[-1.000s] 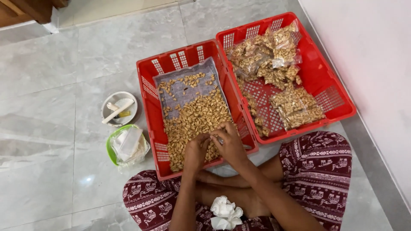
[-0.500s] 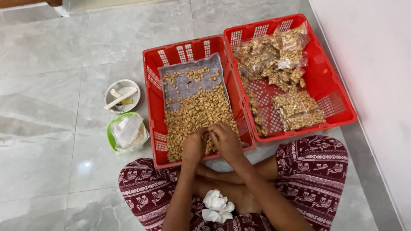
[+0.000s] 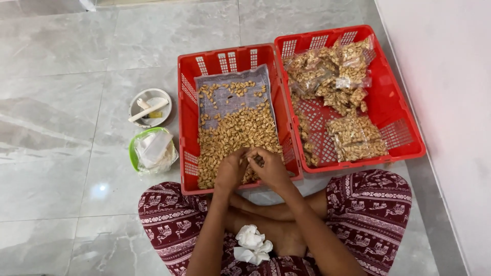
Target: A person sitting on the floor manually sorts through a large quantity of small food items in a red plastic crate, picking out specific pieces by hand and occasionally using a spoon.
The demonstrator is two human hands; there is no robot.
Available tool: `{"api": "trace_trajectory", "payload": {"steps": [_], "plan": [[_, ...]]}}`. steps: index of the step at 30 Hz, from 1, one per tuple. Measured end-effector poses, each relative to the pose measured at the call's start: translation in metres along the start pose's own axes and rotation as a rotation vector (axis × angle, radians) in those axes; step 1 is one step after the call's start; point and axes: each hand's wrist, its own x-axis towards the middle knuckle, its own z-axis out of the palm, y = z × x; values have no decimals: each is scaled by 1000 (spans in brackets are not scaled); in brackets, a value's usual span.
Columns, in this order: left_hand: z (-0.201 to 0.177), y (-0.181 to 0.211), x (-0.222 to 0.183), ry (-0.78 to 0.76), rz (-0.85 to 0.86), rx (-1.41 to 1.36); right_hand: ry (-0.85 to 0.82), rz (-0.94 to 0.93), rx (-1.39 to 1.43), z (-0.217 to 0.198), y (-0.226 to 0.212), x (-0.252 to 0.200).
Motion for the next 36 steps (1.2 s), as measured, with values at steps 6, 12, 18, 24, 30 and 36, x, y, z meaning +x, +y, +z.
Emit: {"api": "trace_trajectory", "payload": {"steps": [6,12,18,24,30,36], "plan": [[9,-11,3,18,14,47,-87,157,243,-9,-2,-3],[18,-12,9,29,122,221,-23,200,291,-12,10,-2],[8,5,3,87,130,88,20,124,132,-17,-13,2],[-1,6,-1,130,74,-144,20,56,-4,-14,-23,-1],[17,-11,10,69,137,117,-17,71,128,-10,-4,-4],[20,-15,14,67,185,121,-20,97,147,-11,-2,-1]]}}
